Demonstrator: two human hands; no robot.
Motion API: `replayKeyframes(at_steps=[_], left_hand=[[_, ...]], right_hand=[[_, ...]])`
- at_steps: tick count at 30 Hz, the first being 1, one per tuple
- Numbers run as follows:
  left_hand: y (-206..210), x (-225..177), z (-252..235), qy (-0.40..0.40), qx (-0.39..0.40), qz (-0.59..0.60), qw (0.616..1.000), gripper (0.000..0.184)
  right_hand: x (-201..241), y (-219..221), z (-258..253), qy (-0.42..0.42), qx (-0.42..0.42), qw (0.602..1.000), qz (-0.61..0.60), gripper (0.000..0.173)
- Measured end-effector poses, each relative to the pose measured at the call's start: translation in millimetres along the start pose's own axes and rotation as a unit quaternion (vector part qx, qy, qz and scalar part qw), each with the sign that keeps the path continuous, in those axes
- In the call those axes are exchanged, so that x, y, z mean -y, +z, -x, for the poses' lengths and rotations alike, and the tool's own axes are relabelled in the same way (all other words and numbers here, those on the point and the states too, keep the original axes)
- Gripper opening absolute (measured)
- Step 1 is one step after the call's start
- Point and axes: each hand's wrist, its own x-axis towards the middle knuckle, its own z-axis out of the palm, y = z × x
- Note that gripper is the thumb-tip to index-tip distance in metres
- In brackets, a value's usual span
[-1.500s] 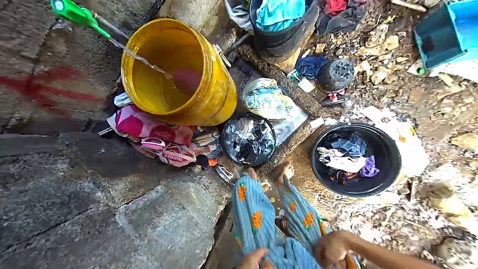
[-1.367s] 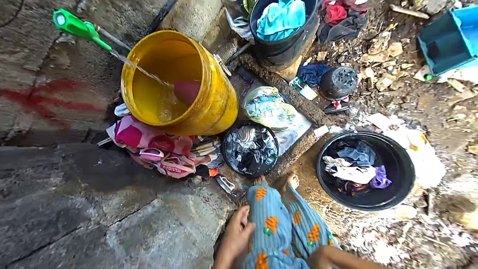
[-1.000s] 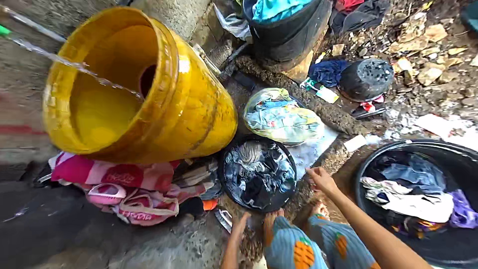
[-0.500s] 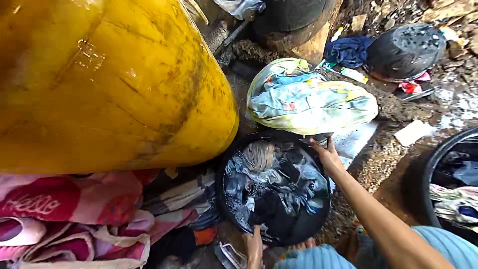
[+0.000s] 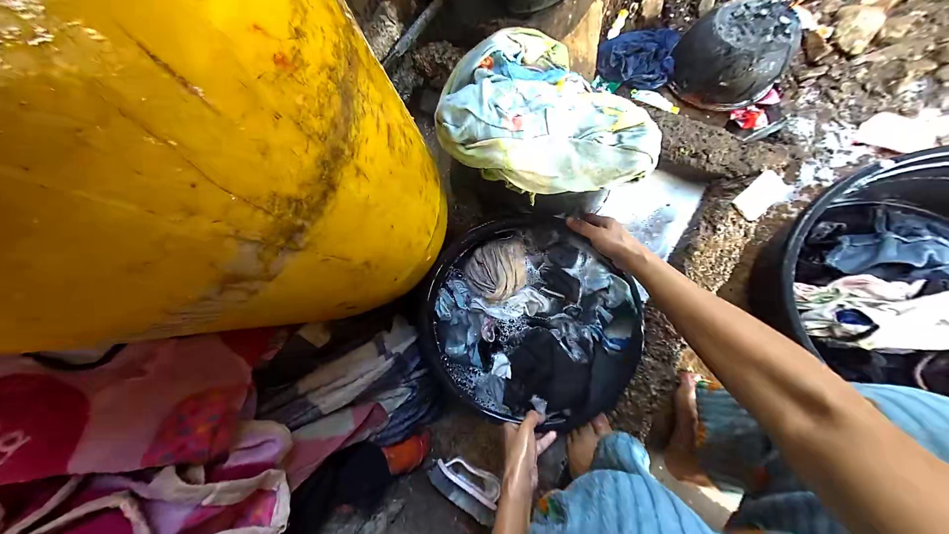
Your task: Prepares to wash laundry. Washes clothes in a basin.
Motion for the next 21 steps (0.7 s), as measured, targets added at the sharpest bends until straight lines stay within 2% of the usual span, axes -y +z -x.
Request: replayKeyframes(at_steps=[2, 4, 5, 7, 8, 9, 10, 11, 12, 13, 14, 15, 17, 19, 21], left_hand=[[-19, -17, 8, -0.031, 0.082, -0.177, 0.98, 0.037], [-42, -52, 15, -0.038, 0.181, -0.399, 0.898, 0.042], [-42, -76, 16, -0.003, 0.208, -0.463, 0.862, 0.039], [-12, -118, 20, 0.17, 0.186, -0.482, 0.839, 0.031], [14, -131, 20, 0.282, 0.17, -0.466, 0.821, 0.026], [43, -140, 13, 0.393, 0.172, -0.457, 0.779, 0.026], [73, -144, 1, 0.478, 0.195, -0.462, 0.721, 0.034], [99, -144, -16, 0.526, 0.215, -0.493, 0.659, 0.045], [116, -143, -32, 0.532, 0.218, -0.553, 0.603, 0.054], [124, -141, -46, 0.499, 0.202, -0.624, 0.567, 0.061], [126, -141, -59, 0.463, 0.177, -0.673, 0.548, 0.069], [124, -143, -72, 0.437, 0.15, -0.701, 0.544, 0.078], [115, -147, -89, 0.379, 0.116, -0.714, 0.577, 0.083], [107, -149, -106, 0.308, 0.096, -0.743, 0.587, 0.062], [105, -156, -112, 0.249, 0.104, -0.777, 0.568, 0.053]], right_hand=[[4, -8, 2, -0.012, -0.01, 0.999, 0.047, 0.059], [10, -19, 24, -0.038, -0.039, 0.988, 0.146, 0.061], [12, -21, 41, -0.05, -0.054, 0.979, 0.191, 0.056], [6, -11, 75, -0.029, -0.028, 0.964, 0.261, 0.051], [-4, 0, 93, 0.004, 0.021, 0.958, 0.285, 0.059], [-16, 14, 105, 0.027, 0.068, 0.951, 0.3, 0.071], [-28, 28, 111, 0.031, 0.081, 0.948, 0.307, 0.076], [-41, 39, 112, 0.03, 0.071, 0.949, 0.306, 0.069], [-55, 49, 108, 0.018, 0.053, 0.953, 0.298, 0.055], [-68, 58, 102, 0.005, 0.04, 0.954, 0.296, 0.047], [-77, 63, 94, -0.005, 0.035, 0.955, 0.294, 0.045], [-85, 67, 85, -0.018, 0.028, 0.955, 0.294, 0.043], [-91, 74, 69, 0.01, 0.066, 0.962, 0.265, 0.044], [-83, 77, 52, 0.026, 0.091, 0.965, 0.246, 0.045], [-68, 67, 38, 0.047, 0.114, 0.958, 0.258, 0.046]])
